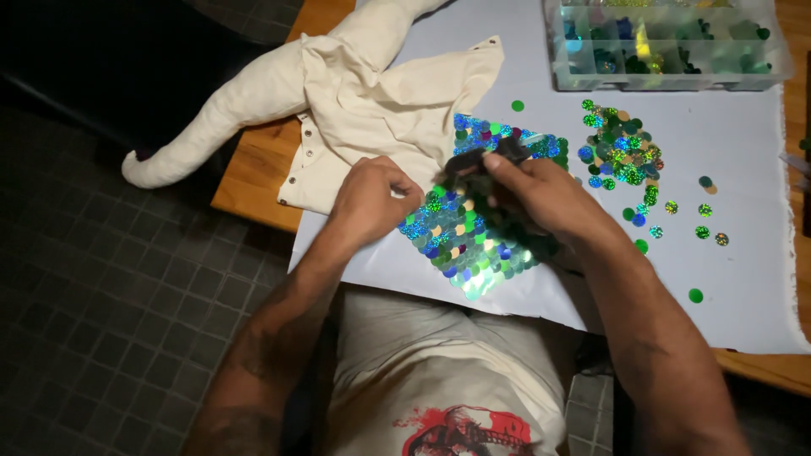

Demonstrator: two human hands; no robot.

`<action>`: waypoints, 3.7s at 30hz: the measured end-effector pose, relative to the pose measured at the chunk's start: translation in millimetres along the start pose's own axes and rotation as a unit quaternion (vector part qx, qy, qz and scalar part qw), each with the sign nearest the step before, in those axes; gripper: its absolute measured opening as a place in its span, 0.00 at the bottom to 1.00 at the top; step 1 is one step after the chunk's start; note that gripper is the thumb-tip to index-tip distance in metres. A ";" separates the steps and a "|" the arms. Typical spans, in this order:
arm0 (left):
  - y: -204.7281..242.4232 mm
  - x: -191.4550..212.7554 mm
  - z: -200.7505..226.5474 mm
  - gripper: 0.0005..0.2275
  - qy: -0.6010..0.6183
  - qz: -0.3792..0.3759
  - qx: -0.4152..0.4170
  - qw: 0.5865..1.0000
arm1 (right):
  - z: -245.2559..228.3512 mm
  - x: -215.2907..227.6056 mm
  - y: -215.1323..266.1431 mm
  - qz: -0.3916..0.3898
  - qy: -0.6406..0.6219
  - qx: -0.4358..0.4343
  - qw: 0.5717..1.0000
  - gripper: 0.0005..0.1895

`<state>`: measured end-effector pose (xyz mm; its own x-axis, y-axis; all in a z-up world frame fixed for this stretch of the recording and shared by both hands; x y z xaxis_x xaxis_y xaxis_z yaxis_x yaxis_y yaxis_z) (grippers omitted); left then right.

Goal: Decorate a white leather or fabric item by gluing green and blue sequins using a hot glue gun

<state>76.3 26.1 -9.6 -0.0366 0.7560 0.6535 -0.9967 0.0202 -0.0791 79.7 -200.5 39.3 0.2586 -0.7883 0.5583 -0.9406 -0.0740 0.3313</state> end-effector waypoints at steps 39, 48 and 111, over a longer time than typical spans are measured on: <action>-23.8 -51.6 102.7 0.06 -0.047 0.045 -0.205 0.977 | 102.2 180.8 39.0 0.002 -0.573 0.285 0.769 0.27; -103.0 -166.9 201.4 0.14 -0.068 -0.075 -0.245 0.964 | 129.0 189.5 27.9 0.054 -0.595 0.253 0.761 0.29; 15.0 15.9 0.3 0.04 0.006 -0.015 0.018 1.000 | -50.1 -24.2 28.0 -0.071 0.180 0.058 0.979 0.36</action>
<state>60.7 38.2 -0.2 -0.0066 0.7634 0.6459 -0.9993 0.0185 -0.0321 58.1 -152.9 73.1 0.4305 -0.4996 0.7517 -0.9025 -0.2528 0.3487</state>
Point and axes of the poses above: each hand's wrist, its own y-axis away from the middle knuckle, its own x-axis out of the back of the hand, z = x × y, the point moved 8 cm from there along -y, towards the middle knuckle, and after that the axes turned 9 degrees about z, right-handed, at the moved point
